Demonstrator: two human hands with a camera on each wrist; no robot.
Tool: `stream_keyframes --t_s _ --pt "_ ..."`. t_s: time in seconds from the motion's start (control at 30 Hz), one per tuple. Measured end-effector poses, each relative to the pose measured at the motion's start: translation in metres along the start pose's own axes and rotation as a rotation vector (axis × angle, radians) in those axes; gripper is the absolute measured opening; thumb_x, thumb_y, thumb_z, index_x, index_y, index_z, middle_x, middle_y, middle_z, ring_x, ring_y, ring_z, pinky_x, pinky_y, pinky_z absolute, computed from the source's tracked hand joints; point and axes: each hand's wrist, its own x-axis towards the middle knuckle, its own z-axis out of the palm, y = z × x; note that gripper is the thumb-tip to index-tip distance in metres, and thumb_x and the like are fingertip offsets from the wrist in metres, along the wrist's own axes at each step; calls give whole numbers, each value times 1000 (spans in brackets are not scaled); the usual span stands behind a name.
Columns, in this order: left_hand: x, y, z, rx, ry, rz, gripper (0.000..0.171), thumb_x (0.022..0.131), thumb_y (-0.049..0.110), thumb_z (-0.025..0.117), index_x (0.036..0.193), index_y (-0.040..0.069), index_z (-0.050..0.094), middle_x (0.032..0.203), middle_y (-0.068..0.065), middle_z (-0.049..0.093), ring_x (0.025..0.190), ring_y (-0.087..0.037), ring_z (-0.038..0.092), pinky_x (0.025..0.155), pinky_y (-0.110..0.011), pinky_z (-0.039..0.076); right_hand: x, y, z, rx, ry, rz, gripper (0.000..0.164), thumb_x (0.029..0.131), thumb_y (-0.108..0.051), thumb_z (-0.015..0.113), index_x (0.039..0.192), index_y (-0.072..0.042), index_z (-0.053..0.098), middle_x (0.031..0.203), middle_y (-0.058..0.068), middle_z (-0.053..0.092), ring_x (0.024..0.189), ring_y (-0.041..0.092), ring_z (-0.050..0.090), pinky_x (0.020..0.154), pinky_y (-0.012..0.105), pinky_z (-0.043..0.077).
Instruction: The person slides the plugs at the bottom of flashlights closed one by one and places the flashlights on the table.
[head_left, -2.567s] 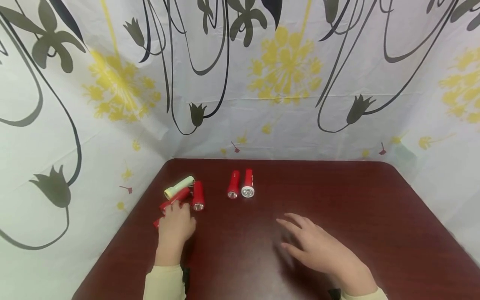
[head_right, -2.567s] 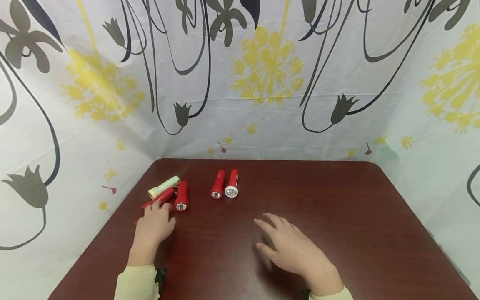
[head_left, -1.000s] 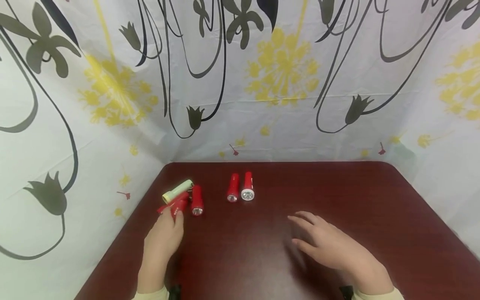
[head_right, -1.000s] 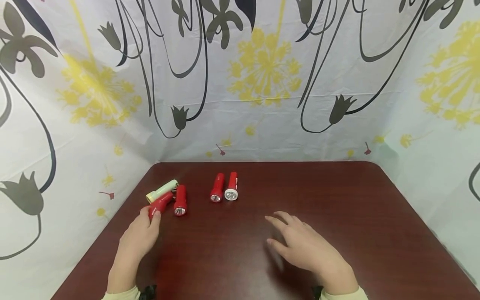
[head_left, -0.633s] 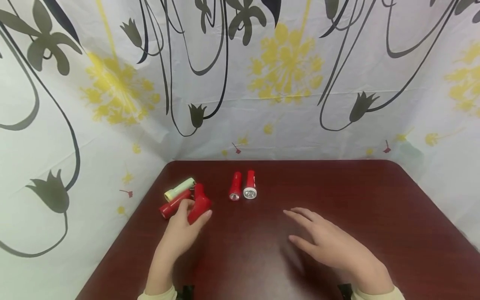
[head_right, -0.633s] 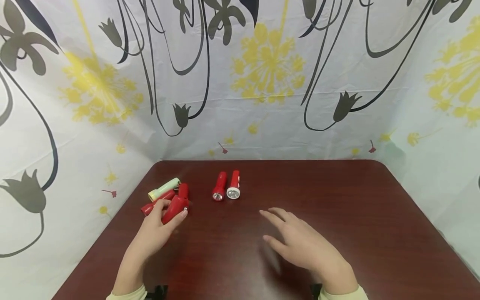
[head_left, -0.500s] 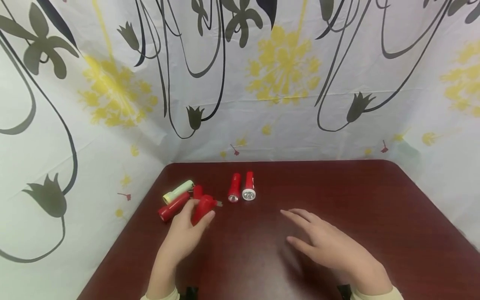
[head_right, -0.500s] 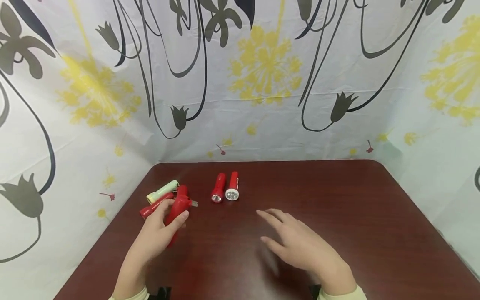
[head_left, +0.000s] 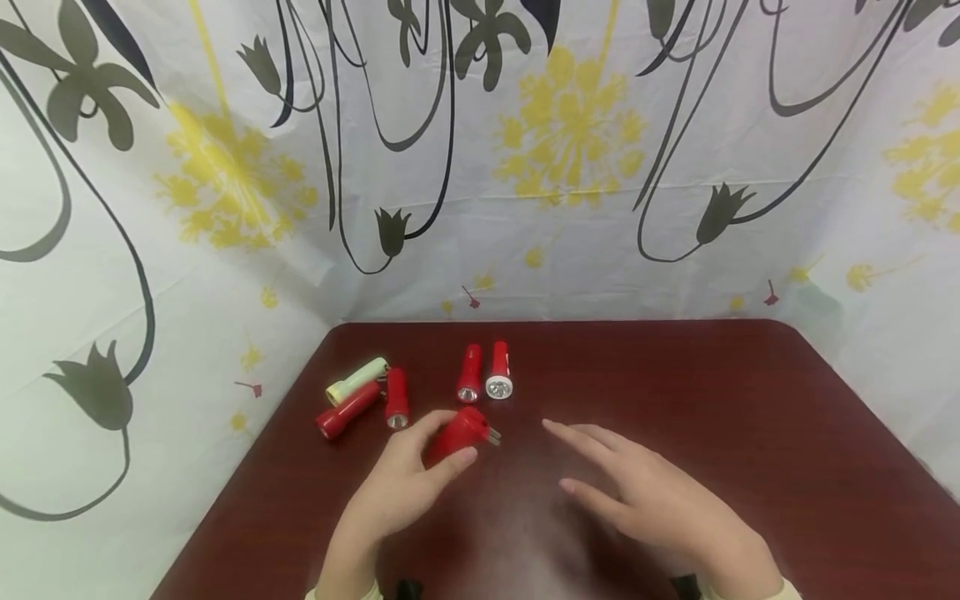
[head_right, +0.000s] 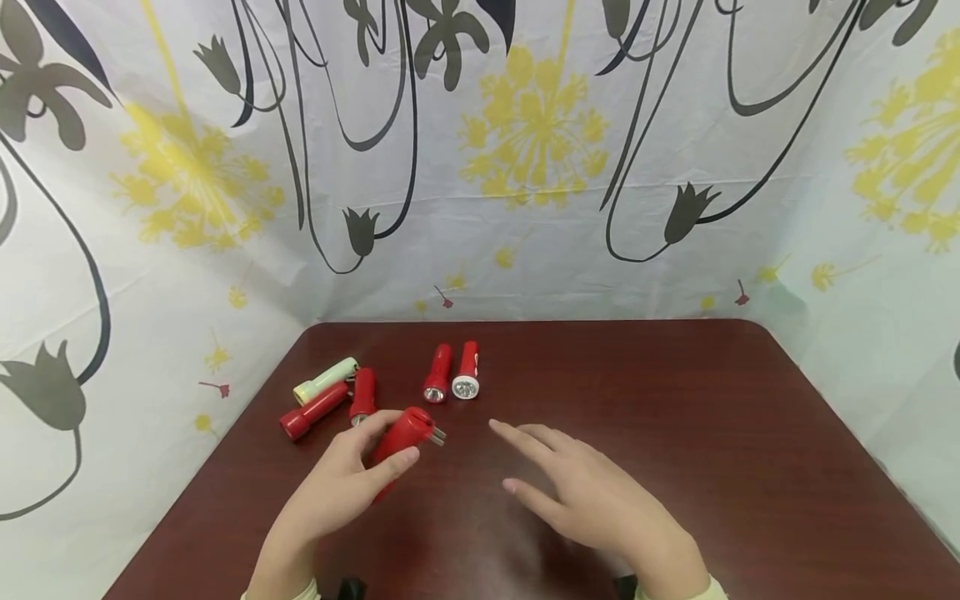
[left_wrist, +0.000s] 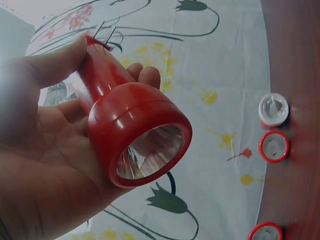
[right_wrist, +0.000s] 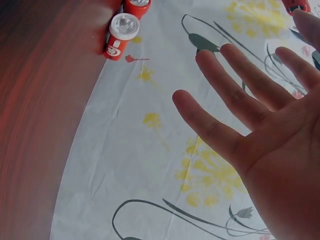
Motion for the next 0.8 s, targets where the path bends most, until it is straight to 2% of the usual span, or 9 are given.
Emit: stream_keyframes --t_s 0.1,0.33,0.53,0.67,0.8 --pt "-1 0 4 6 -38 34 54 93 43 80 140 23 62 129 -4 69 111 -23 64 86 -39 64 0 -4 -1 3 -13 -9 61 104 -61 58 160 -55 33 150 -23 57 135 4 59 107 44 58" --pt "-2 1 10 25 -77 101 53 92 42 80 139 23 63 128 0 70 112 -21 64 86 -38 63 0 -14 -1 20 -34 -16 61 102 -62 59 157 -60 34 144 -32 56 130 -2 61 104 40 60" --pt "-2 0 13 32 -87 146 49 94 42 78 138 25 64 126 3 71 110 -19 65 86 -30 60 1 -17 0 30 -5 -122 62 104 -48 66 160 -51 38 139 -28 60 120 -3 64 98 34 62" --pt "-1 1 14 36 -107 164 49 95 42 77 139 25 64 128 3 70 112 -19 65 88 -29 60 2 -20 0 83 -26 -151 60 104 -43 67 159 -48 43 134 -25 64 108 -4 64 90 27 63" --pt "-1 1 14 49 -117 175 51 95 42 78 140 24 64 130 4 70 114 -19 65 88 -28 60 4 -21 1 126 -45 -163 59 104 -41 69 157 -49 45 127 -23 65 98 -5 62 81 21 61"
